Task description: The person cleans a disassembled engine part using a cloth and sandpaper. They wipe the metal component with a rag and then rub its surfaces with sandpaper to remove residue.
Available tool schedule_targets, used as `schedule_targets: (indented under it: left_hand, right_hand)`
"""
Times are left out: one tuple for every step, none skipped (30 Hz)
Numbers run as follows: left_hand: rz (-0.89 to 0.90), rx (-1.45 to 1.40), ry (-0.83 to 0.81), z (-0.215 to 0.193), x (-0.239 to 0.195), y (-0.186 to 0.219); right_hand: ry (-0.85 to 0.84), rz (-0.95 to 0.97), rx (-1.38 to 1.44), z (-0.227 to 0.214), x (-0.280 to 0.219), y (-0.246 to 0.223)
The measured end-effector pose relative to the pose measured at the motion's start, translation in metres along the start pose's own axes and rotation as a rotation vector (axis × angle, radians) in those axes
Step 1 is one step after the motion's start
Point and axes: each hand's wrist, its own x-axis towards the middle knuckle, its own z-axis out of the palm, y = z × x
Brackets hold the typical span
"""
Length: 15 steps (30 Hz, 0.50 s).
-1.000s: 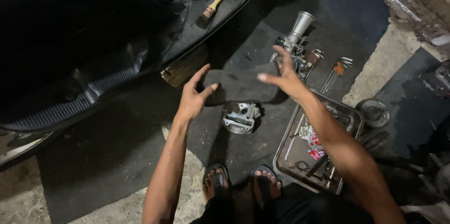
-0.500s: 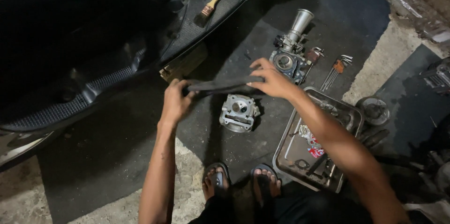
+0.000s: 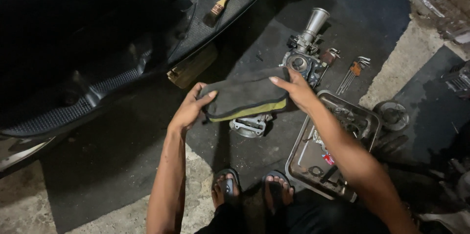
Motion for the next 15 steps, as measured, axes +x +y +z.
schedule_targets:
  left_hand:
    - [0.001,-0.001,0.002,0.001,-0.001,-0.001]
    - [0.002,0.073,0.003,0.001,-0.002,-0.001]
    - [0.003,0.147,0.003,0.0,-0.003,-0.002]
    - [0.001,0.145,0.006,0.001,-0.001,-0.004]
    - [0.022,0.19,0.001,0.001,0.002,-0.006]
    - [0.044,0.236,-0.004,0.001,0.005,-0.008]
    - [0.043,0.235,-0.002,0.001,0.004,-0.006]
    - [0.039,0.245,0.004,0.002,0.004,-0.004]
    - [0.035,0.255,0.01,0.002,0.003,-0.002]
    - [0.034,0.253,0.016,0.001,0.001,0.001]
    - [0.03,0.234,0.031,0.001,-0.001,0.003]
    - [0.025,0.215,0.044,0.0,-0.004,0.004]
    - [0.022,0.214,0.048,0.0,-0.008,0.009]
    - [0.053,0.206,0.05,0.0,-0.012,0.014]
    - [0.085,0.199,0.052,0.001,-0.015,0.02]
  right_hand:
    - [-0.002,0.0,0.0,-0.002,0.0,-0.001]
    - [0.002,-0.017,-0.046,-0.004,0.0,-0.001]
    - [0.005,-0.034,-0.092,-0.006,0.001,-0.001]
    - [0.002,-0.031,-0.092,-0.004,-0.001,-0.005]
    - [0.015,-0.021,-0.114,-0.003,-0.003,-0.008]
    - [0.027,-0.011,-0.135,-0.001,-0.004,-0.011]
    - [0.024,-0.011,-0.136,-0.001,-0.005,-0.011]
    - [0.029,0.0,-0.166,0.0,-0.006,-0.011]
    - [0.034,0.011,-0.196,0.001,-0.006,-0.011]
    - [0.028,0.012,-0.197,-0.002,-0.005,-0.006]
    - [0.031,0.01,-0.255,-0.004,-0.003,-0.001]
    - [0.035,0.008,-0.312,-0.006,-0.003,0.004]
    - [0.03,0.011,-0.312,-0.006,0.0,0.007]
    - [0.002,-0.004,-0.405,-0.006,0.001,0.01]
    - [-0.027,-0.018,-0.498,-0.007,0.003,0.013]
